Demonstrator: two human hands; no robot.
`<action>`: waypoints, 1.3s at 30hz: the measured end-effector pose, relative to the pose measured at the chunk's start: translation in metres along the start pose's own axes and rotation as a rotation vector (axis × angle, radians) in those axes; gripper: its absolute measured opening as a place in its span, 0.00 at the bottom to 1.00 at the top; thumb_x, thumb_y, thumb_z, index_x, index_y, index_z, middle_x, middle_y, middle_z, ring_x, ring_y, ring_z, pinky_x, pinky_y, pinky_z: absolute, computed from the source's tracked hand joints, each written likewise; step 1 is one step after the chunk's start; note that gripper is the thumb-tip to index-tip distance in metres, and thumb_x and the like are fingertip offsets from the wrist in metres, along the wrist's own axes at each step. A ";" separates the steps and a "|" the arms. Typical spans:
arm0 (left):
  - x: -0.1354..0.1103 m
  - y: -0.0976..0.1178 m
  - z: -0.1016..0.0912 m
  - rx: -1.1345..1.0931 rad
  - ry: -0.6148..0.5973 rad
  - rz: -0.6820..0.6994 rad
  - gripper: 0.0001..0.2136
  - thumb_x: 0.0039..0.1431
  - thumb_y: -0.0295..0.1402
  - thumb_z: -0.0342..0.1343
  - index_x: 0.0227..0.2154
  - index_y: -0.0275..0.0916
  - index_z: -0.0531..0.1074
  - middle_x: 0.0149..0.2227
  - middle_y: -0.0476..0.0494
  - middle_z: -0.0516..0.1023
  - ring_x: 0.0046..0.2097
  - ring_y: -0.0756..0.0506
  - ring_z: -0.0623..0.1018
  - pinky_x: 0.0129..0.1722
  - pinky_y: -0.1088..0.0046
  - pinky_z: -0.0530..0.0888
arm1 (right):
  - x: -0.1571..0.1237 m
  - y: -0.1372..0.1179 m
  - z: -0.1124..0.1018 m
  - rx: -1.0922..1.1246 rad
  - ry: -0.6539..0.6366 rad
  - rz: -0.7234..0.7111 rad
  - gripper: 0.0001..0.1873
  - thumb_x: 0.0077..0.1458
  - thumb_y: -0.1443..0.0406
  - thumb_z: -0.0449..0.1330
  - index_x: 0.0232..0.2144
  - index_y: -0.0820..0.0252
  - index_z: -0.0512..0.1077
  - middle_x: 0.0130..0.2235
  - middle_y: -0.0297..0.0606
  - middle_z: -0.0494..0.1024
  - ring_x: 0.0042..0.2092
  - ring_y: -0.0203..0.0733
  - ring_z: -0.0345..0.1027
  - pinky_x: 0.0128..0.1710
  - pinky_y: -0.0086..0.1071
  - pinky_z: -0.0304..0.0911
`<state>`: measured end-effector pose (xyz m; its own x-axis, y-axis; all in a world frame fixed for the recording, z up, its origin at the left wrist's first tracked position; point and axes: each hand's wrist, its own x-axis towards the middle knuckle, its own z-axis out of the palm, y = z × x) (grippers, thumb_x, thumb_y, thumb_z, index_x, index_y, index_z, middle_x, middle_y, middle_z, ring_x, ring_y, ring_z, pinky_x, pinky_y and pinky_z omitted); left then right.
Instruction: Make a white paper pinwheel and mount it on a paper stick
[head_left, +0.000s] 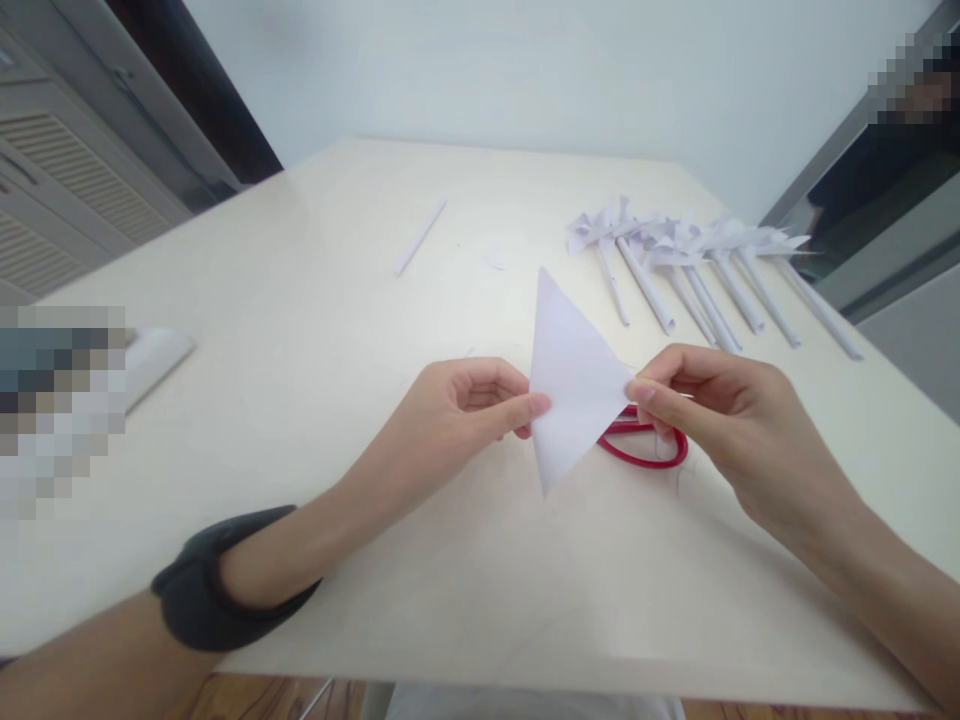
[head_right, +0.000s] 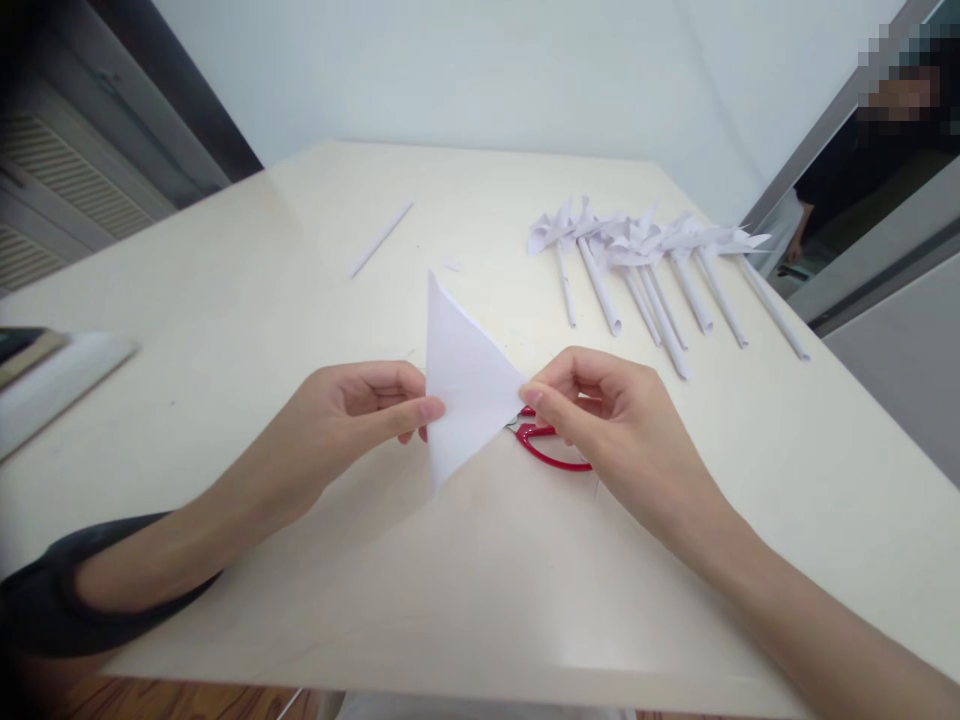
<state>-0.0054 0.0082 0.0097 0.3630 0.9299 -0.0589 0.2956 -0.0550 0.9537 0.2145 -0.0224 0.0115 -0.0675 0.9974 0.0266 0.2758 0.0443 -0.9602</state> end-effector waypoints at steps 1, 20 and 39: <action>0.000 0.000 0.000 -0.006 -0.008 0.002 0.10 0.56 0.35 0.58 0.21 0.39 0.71 0.22 0.53 0.70 0.26 0.52 0.70 0.27 0.80 0.66 | 0.000 0.000 0.000 -0.002 0.011 -0.005 0.11 0.55 0.61 0.63 0.24 0.57 0.71 0.25 0.31 0.71 0.27 0.33 0.60 0.25 0.27 0.54; 0.001 0.000 -0.001 -0.108 -0.030 -0.026 0.07 0.55 0.34 0.59 0.24 0.39 0.72 0.26 0.53 0.74 0.29 0.52 0.72 0.31 0.79 0.69 | -0.003 -0.002 0.001 0.052 0.072 -0.026 0.13 0.56 0.57 0.62 0.24 0.58 0.70 0.23 0.28 0.68 0.27 0.31 0.59 0.26 0.24 0.55; 0.002 -0.004 -0.001 -0.135 -0.053 -0.075 0.04 0.54 0.33 0.61 0.27 0.40 0.75 0.28 0.53 0.78 0.29 0.52 0.75 0.32 0.79 0.70 | -0.001 -0.004 -0.001 0.062 0.132 -0.077 0.12 0.58 0.62 0.61 0.23 0.58 0.69 0.23 0.28 0.65 0.28 0.31 0.61 0.28 0.25 0.57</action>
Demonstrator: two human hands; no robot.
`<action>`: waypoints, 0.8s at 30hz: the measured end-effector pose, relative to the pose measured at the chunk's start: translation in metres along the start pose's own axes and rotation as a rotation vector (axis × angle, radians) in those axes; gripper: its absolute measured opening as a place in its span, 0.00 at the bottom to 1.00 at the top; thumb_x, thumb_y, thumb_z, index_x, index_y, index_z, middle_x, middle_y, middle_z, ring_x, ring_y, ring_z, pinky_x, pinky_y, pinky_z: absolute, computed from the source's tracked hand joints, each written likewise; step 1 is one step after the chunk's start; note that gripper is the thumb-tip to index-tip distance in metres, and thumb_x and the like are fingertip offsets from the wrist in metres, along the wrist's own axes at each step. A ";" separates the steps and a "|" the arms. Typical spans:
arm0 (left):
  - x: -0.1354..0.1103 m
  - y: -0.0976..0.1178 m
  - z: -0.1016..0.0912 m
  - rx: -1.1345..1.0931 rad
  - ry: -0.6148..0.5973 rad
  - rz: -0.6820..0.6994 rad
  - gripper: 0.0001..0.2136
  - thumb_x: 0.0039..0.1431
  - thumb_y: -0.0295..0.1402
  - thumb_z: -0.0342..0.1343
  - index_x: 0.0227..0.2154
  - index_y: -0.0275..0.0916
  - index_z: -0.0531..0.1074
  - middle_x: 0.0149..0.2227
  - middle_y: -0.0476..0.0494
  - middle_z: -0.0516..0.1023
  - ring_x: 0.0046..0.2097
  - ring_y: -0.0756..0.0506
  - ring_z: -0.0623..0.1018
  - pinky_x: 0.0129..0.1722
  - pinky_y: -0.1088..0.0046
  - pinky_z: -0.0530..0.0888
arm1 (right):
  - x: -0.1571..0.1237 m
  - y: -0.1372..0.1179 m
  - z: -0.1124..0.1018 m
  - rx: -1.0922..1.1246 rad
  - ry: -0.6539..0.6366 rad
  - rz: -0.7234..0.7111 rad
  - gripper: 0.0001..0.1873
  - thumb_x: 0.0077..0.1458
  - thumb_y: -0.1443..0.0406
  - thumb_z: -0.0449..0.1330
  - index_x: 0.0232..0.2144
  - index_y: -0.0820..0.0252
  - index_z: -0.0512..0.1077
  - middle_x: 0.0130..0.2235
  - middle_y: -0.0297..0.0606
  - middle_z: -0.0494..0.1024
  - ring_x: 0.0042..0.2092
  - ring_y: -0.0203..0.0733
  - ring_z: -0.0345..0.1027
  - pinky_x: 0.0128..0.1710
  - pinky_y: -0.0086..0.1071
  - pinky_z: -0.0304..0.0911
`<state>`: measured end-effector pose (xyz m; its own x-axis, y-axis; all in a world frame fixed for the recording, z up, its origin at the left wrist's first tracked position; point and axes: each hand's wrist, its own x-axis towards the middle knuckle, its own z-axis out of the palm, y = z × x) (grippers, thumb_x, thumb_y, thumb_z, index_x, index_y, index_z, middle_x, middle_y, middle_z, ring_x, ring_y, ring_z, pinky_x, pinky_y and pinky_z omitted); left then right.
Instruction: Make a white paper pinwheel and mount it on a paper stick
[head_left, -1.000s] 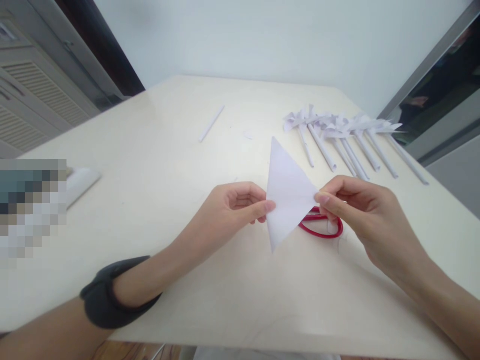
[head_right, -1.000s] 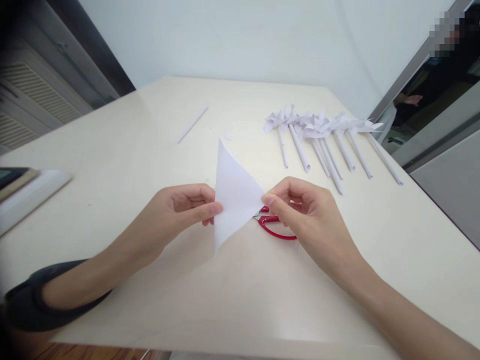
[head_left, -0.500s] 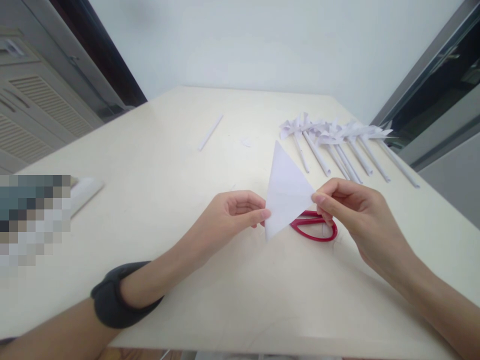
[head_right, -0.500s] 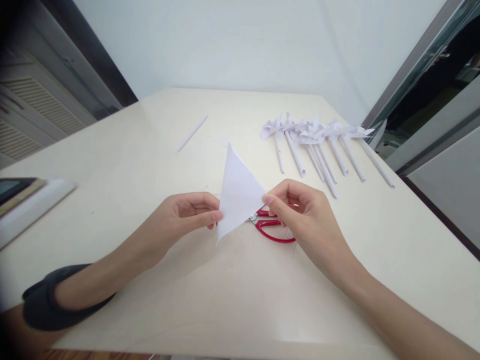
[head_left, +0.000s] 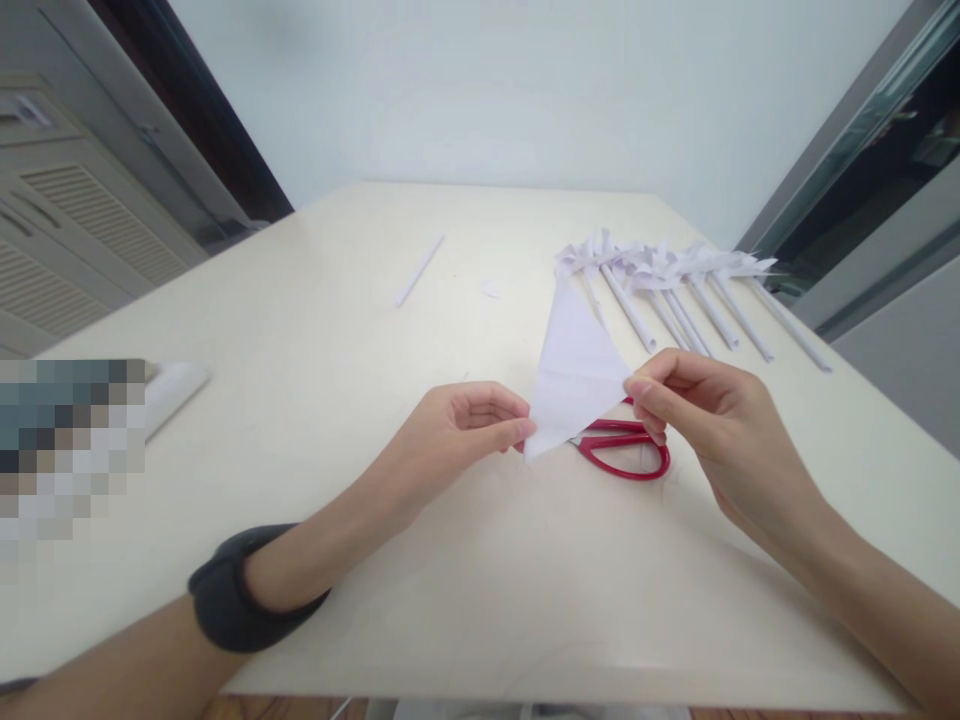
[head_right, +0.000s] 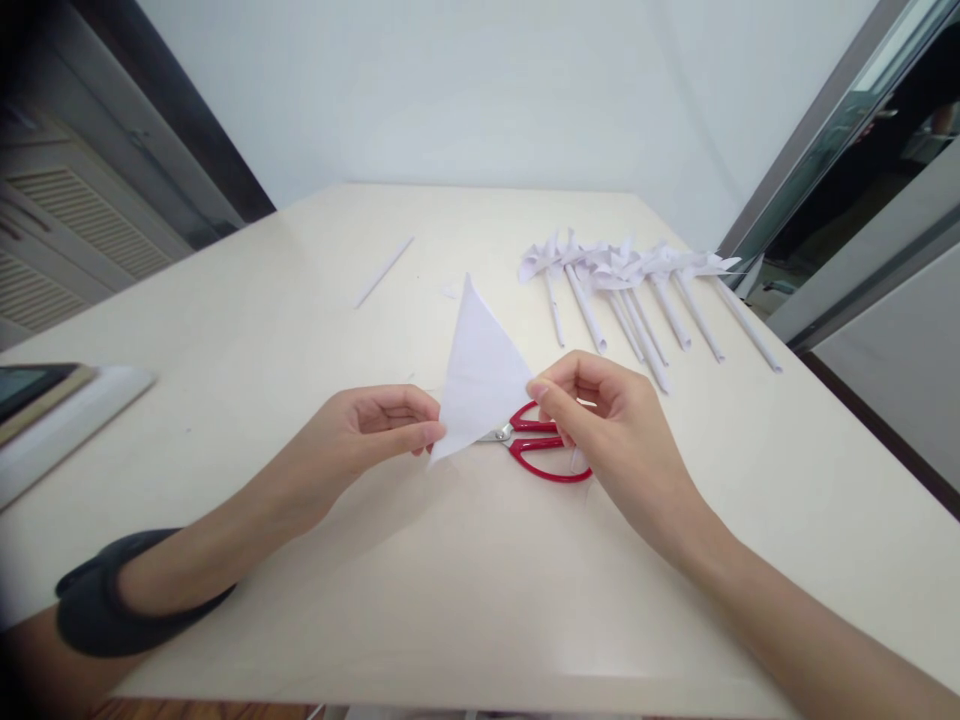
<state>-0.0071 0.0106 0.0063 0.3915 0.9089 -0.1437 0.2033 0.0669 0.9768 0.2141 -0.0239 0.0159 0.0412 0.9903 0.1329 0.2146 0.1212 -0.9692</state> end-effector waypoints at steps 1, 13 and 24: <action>0.000 0.000 0.000 -0.007 0.000 0.006 0.04 0.54 0.33 0.61 0.27 0.40 0.75 0.28 0.53 0.78 0.30 0.53 0.74 0.33 0.79 0.70 | 0.000 0.000 0.000 0.001 0.002 -0.006 0.12 0.58 0.62 0.61 0.23 0.58 0.69 0.23 0.28 0.65 0.28 0.31 0.61 0.29 0.26 0.57; -0.001 0.000 0.000 -0.071 -0.037 -0.055 0.02 0.53 0.31 0.62 0.28 0.41 0.75 0.28 0.54 0.78 0.29 0.54 0.74 0.30 0.81 0.68 | 0.000 0.001 -0.001 -0.027 0.033 -0.014 0.12 0.58 0.62 0.61 0.23 0.57 0.69 0.23 0.28 0.66 0.27 0.32 0.58 0.28 0.30 0.54; 0.001 -0.005 -0.003 -0.009 -0.074 -0.077 0.03 0.54 0.34 0.62 0.29 0.42 0.76 0.27 0.56 0.77 0.31 0.55 0.74 0.31 0.83 0.67 | 0.002 0.003 -0.004 -0.044 0.080 -0.031 0.10 0.58 0.64 0.60 0.24 0.57 0.71 0.23 0.28 0.66 0.26 0.31 0.57 0.25 0.29 0.53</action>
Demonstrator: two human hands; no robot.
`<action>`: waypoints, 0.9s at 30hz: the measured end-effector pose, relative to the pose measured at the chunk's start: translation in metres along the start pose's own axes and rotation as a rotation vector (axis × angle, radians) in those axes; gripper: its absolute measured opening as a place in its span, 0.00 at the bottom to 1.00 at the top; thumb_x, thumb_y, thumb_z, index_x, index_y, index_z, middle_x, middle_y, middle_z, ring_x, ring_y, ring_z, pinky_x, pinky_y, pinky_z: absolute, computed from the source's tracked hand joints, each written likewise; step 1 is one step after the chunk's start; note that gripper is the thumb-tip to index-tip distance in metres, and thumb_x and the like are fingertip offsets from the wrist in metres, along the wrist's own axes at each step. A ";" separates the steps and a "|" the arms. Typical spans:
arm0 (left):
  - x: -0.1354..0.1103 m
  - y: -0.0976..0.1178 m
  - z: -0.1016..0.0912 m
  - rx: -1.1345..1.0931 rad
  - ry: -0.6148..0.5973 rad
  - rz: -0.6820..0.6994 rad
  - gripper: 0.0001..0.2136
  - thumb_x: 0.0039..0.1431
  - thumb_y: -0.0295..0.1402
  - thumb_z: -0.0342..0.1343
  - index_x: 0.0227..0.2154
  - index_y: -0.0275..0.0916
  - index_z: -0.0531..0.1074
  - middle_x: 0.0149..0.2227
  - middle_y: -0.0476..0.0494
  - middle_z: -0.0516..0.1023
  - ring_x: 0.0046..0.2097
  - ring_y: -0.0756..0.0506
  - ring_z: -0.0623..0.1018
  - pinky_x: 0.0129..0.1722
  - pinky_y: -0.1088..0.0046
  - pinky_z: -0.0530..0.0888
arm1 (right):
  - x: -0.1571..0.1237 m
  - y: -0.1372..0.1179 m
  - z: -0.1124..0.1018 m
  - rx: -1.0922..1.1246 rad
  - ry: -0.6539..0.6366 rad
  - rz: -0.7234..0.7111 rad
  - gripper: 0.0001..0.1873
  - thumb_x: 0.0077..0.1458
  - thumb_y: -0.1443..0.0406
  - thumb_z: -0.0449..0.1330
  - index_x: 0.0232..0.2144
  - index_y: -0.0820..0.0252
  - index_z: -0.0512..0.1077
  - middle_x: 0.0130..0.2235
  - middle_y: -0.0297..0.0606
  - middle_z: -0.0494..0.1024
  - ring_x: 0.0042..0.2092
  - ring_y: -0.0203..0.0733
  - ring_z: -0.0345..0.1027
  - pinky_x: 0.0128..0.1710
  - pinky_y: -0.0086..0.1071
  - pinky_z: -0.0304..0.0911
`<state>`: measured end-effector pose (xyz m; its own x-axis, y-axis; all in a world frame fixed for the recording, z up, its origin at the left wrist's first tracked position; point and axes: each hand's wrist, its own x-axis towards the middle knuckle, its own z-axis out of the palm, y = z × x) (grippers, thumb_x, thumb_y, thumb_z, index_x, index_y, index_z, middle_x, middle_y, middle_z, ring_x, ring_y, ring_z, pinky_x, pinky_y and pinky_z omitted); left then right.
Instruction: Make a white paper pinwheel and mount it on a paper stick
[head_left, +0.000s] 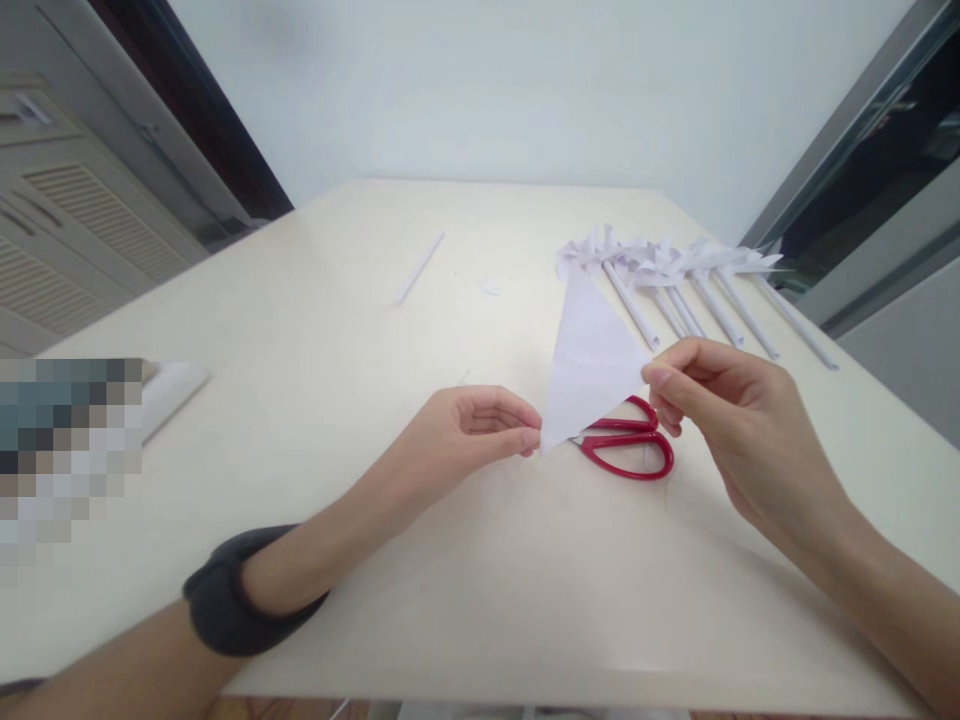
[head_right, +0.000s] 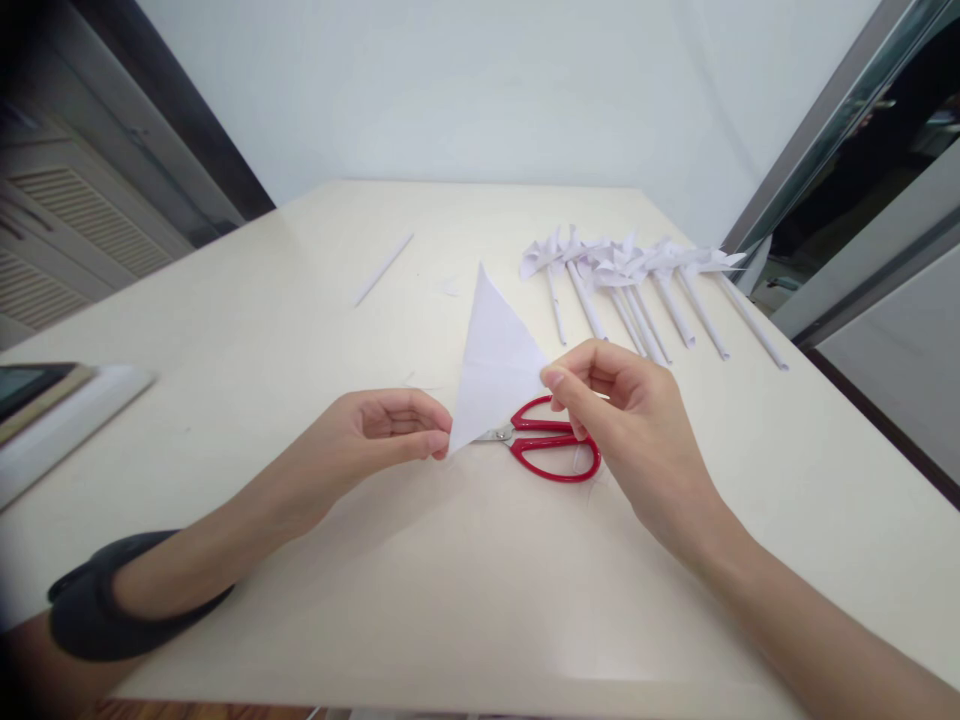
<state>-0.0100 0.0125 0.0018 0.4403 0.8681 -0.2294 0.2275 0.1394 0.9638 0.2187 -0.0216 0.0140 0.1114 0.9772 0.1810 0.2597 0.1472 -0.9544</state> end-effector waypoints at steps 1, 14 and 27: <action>0.000 -0.001 0.000 -0.004 -0.003 -0.004 0.03 0.55 0.35 0.62 0.30 0.42 0.76 0.27 0.56 0.78 0.31 0.55 0.74 0.31 0.83 0.67 | 0.000 0.000 0.000 0.002 -0.004 0.003 0.10 0.58 0.64 0.60 0.24 0.57 0.70 0.23 0.28 0.66 0.26 0.31 0.57 0.25 0.29 0.53; 0.000 0.000 0.000 -0.044 -0.043 0.058 0.05 0.55 0.32 0.62 0.26 0.40 0.75 0.25 0.56 0.78 0.29 0.56 0.75 0.31 0.85 0.69 | -0.002 0.000 0.002 0.022 -0.012 -0.013 0.11 0.58 0.65 0.61 0.23 0.57 0.70 0.23 0.27 0.65 0.27 0.30 0.60 0.29 0.27 0.59; 0.003 -0.001 0.001 -0.027 -0.043 0.098 0.05 0.55 0.31 0.61 0.26 0.39 0.73 0.27 0.56 0.76 0.32 0.55 0.76 0.34 0.84 0.70 | 0.000 0.000 0.001 -0.007 -0.048 0.007 0.12 0.58 0.61 0.61 0.23 0.57 0.70 0.22 0.27 0.66 0.26 0.30 0.59 0.28 0.27 0.57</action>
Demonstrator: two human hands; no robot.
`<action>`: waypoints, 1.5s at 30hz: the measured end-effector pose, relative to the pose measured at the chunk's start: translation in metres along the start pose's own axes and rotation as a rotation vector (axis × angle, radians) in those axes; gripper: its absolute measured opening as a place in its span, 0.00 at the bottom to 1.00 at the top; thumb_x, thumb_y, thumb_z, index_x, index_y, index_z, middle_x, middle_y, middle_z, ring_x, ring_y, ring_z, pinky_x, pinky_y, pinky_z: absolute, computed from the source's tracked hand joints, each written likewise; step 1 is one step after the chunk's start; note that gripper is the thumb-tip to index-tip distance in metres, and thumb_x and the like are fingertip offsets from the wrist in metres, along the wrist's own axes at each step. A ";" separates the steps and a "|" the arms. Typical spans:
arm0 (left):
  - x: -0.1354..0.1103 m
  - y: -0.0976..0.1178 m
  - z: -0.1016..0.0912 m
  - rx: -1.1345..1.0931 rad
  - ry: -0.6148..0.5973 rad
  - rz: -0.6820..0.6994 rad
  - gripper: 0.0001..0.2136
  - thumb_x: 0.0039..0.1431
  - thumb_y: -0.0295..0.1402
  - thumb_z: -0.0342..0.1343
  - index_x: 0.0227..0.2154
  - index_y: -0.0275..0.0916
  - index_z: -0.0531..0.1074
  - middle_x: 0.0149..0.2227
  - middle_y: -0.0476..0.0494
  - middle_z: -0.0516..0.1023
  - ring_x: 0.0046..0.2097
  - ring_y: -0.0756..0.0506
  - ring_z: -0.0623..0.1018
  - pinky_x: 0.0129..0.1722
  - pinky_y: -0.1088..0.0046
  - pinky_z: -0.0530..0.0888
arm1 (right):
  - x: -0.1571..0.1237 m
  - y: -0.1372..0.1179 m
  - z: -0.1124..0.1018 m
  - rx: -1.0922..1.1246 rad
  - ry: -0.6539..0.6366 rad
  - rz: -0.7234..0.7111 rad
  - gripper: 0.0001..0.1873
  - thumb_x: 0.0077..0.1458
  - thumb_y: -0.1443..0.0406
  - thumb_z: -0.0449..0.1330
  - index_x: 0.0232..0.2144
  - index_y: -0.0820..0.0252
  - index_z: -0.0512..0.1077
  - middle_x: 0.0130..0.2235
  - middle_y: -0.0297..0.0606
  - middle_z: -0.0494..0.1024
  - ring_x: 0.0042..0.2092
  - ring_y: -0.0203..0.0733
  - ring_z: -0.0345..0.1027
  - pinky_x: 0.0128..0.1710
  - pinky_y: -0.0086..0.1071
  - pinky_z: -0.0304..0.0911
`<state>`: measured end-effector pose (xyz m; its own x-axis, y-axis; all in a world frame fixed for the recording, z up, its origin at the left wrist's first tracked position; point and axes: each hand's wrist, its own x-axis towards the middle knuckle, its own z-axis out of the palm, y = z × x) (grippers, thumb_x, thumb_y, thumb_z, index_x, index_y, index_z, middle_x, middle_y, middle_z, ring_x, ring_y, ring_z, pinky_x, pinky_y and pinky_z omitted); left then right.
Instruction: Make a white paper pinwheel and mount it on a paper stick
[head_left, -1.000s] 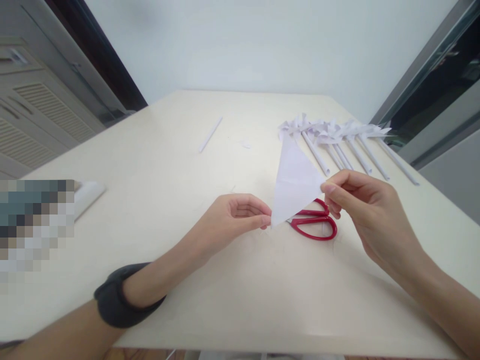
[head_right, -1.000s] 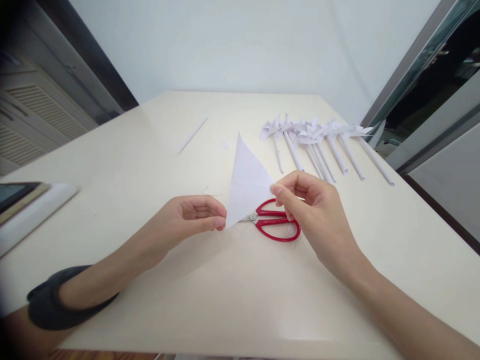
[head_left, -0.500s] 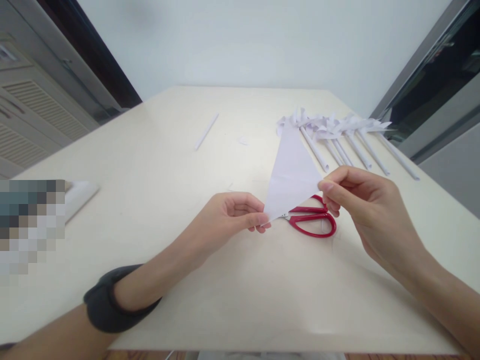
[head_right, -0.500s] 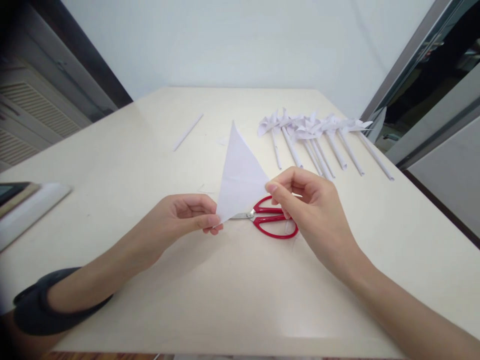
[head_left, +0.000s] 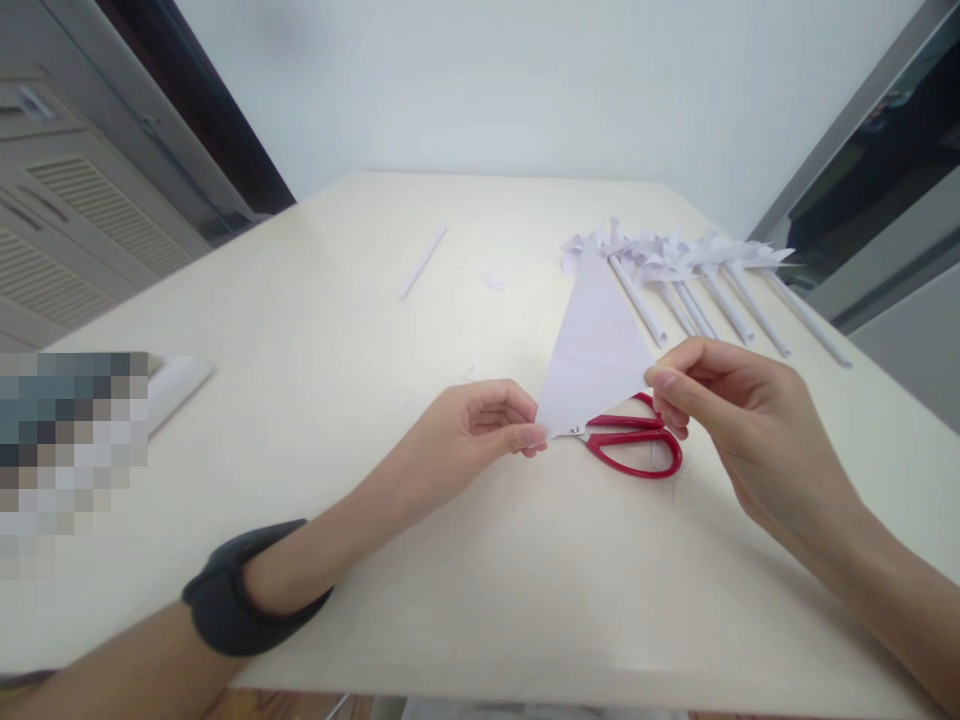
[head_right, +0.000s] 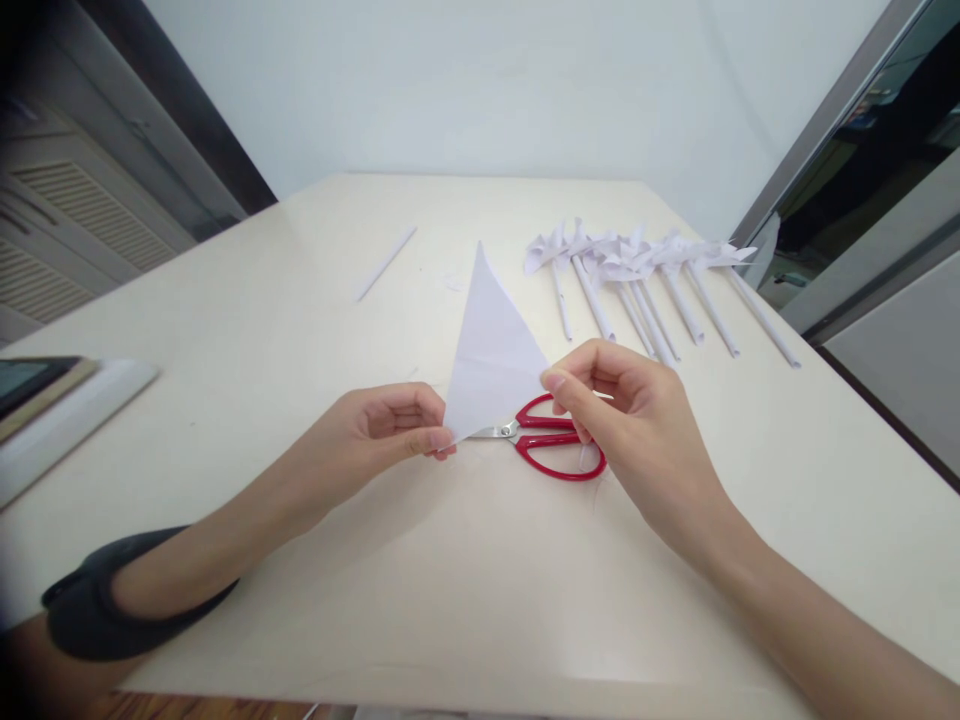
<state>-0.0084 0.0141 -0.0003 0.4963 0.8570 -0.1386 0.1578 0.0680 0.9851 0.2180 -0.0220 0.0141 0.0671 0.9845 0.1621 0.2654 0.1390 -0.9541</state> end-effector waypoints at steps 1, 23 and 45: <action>0.000 0.000 0.000 -0.004 -0.004 -0.002 0.03 0.56 0.30 0.61 0.29 0.39 0.74 0.30 0.55 0.78 0.35 0.54 0.78 0.36 0.83 0.71 | 0.000 0.000 0.000 -0.009 -0.004 0.000 0.12 0.58 0.61 0.61 0.23 0.57 0.70 0.22 0.27 0.66 0.26 0.30 0.58 0.27 0.27 0.56; -0.002 0.002 -0.003 -0.063 0.093 0.048 0.08 0.57 0.36 0.59 0.35 0.40 0.81 0.33 0.46 0.82 0.32 0.50 0.76 0.32 0.78 0.71 | -0.006 0.002 0.010 -0.072 -0.326 0.079 0.11 0.59 0.62 0.58 0.25 0.58 0.69 0.29 0.32 0.71 0.29 0.34 0.60 0.28 0.29 0.55; -0.005 0.005 0.000 -0.226 0.184 0.071 0.07 0.58 0.34 0.59 0.27 0.39 0.78 0.33 0.50 0.79 0.36 0.51 0.77 0.35 0.81 0.78 | -0.006 0.001 0.015 -0.179 -0.316 0.000 0.11 0.59 0.62 0.58 0.24 0.57 0.69 0.26 0.29 0.69 0.28 0.33 0.59 0.26 0.29 0.53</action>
<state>-0.0104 0.0099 0.0055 0.3326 0.9406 -0.0682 -0.0759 0.0988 0.9922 0.2035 -0.0263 0.0088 -0.2262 0.9729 0.0490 0.4319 0.1453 -0.8901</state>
